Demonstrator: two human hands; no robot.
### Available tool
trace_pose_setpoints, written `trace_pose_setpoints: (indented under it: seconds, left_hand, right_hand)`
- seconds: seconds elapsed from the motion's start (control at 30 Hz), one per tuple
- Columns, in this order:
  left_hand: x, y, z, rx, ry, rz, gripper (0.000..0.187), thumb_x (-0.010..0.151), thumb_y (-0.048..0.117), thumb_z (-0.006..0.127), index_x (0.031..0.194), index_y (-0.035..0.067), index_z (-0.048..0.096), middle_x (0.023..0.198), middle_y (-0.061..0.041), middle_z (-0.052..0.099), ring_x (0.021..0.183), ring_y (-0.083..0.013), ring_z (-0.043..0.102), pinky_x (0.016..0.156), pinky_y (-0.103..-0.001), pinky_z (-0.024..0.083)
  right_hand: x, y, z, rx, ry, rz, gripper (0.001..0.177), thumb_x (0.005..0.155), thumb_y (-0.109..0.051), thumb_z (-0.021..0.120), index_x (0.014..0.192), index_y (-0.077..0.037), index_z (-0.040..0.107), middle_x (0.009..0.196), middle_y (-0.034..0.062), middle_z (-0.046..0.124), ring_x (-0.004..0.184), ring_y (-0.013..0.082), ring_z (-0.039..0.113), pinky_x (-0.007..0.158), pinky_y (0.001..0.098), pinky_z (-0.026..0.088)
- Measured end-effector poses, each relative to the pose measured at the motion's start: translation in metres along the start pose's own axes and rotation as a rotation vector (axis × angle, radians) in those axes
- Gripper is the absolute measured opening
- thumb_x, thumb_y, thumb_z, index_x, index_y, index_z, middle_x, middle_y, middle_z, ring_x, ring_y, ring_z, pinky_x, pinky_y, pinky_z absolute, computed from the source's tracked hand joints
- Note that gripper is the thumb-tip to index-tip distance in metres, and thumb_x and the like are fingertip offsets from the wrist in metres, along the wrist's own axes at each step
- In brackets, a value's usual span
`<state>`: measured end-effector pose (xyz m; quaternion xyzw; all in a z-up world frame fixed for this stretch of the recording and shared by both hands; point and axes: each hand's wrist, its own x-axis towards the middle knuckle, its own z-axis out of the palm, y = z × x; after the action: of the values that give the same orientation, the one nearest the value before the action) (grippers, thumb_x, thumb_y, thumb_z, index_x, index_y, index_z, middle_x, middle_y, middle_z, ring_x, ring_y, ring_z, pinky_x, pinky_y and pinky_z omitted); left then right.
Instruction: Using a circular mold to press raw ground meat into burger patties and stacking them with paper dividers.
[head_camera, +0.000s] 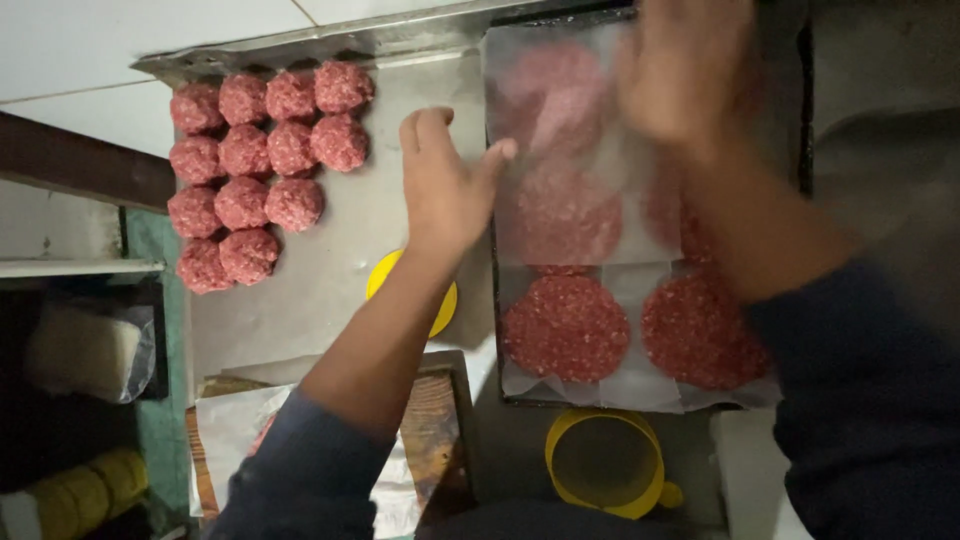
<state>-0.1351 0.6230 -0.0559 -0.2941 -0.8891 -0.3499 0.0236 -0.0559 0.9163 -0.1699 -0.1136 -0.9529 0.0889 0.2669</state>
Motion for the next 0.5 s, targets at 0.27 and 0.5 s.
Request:
trace_pose_setpoints:
  seconds: [0.27, 0.5]
  left_hand:
    - [-0.134, 0.006, -0.118, -0.07, -0.207, 0.118, 0.06, 0.092, 0.021, 0.078, 0.135, -0.008, 0.05, 0.141, -0.029, 0.05, 0.123, -0.0424, 0.06, 0.103, -0.046, 0.051]
    - [-0.258, -0.041, -0.173, -0.005, -0.205, 0.134, 0.052, 0.08, 0.014, 0.082, 0.124, -0.003, 0.059, 0.13, -0.027, 0.06, 0.12, -0.0449, 0.06, 0.102, -0.047, 0.051]
  right_hand:
    - [0.012, -0.086, 0.005, 0.114, -0.354, -0.183, 0.077, 0.089, -0.055, 0.067, 0.154, -0.019, 0.048, 0.168, 0.0236, 0.023, 0.154, 0.045, 0.022, 0.123, 0.0597, 0.01]
    - [0.018, -0.121, -0.043, 0.099, -0.338, -0.112, 0.071, 0.091, -0.041, 0.072, 0.153, -0.011, 0.053, 0.167, 0.0258, 0.029, 0.153, 0.045, 0.023, 0.124, 0.0578, 0.014]
